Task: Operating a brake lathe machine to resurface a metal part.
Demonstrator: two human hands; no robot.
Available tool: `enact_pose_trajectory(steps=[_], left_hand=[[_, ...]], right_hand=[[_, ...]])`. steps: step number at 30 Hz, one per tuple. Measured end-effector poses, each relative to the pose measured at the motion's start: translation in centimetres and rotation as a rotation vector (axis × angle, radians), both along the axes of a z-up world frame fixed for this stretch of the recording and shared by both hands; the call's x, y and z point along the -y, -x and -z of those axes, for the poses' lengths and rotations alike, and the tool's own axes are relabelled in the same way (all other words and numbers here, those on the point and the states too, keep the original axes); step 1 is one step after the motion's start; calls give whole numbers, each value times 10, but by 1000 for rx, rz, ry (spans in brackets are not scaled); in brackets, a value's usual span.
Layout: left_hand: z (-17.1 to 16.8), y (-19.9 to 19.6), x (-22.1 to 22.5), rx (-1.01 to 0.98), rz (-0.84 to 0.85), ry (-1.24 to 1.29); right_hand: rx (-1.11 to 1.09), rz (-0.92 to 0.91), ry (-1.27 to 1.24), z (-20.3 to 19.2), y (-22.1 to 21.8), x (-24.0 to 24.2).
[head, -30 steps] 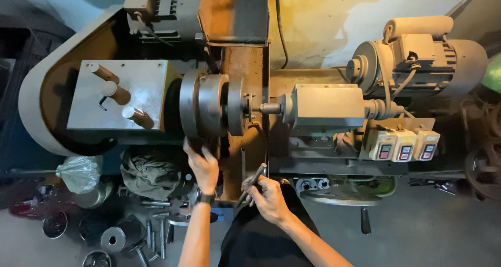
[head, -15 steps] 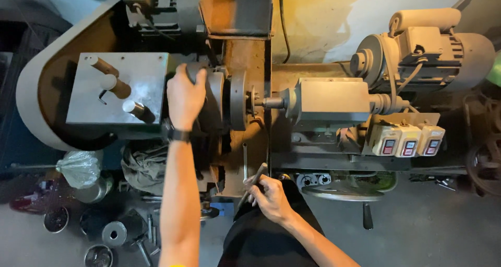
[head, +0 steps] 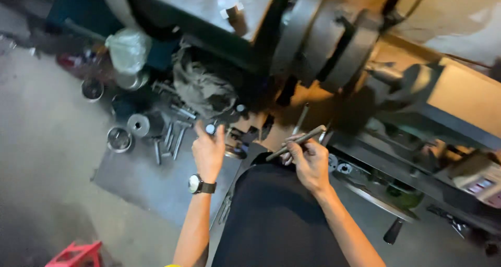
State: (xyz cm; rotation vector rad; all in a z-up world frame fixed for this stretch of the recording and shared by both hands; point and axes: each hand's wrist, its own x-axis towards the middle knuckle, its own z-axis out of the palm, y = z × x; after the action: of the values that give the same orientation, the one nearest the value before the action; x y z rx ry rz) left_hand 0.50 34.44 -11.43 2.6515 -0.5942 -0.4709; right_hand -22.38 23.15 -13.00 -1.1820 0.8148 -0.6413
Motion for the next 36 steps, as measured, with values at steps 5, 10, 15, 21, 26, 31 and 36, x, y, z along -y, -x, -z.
enact_pose_trajectory(steps=[5, 10, 15, 21, 26, 31, 36], left_hand=[[84, -23, -50, -254, -222, 165], [124, -19, -43, -544, -336, 272], [222, -35, -74, -226, -173, 143], [246, -46, -85, -205, -126, 169], [72, -20, -28, -62, 121, -288], [-97, 28, 114, 126, 510, 534], [-128, 6, 305, 224, 715, 440]], right_hand=[[-34, -101, 24, -8, -16, 0], [-36, -147, 122, -8, -16, 3], [-67, -115, 91, -14, -14, 6], [-97, -148, 144, -6, -11, 9], [-80, -11, 13, 6, -6, 7], [-48, 57, 60, -11, 9, 16], [-96, 83, 118, -29, 25, 12]])
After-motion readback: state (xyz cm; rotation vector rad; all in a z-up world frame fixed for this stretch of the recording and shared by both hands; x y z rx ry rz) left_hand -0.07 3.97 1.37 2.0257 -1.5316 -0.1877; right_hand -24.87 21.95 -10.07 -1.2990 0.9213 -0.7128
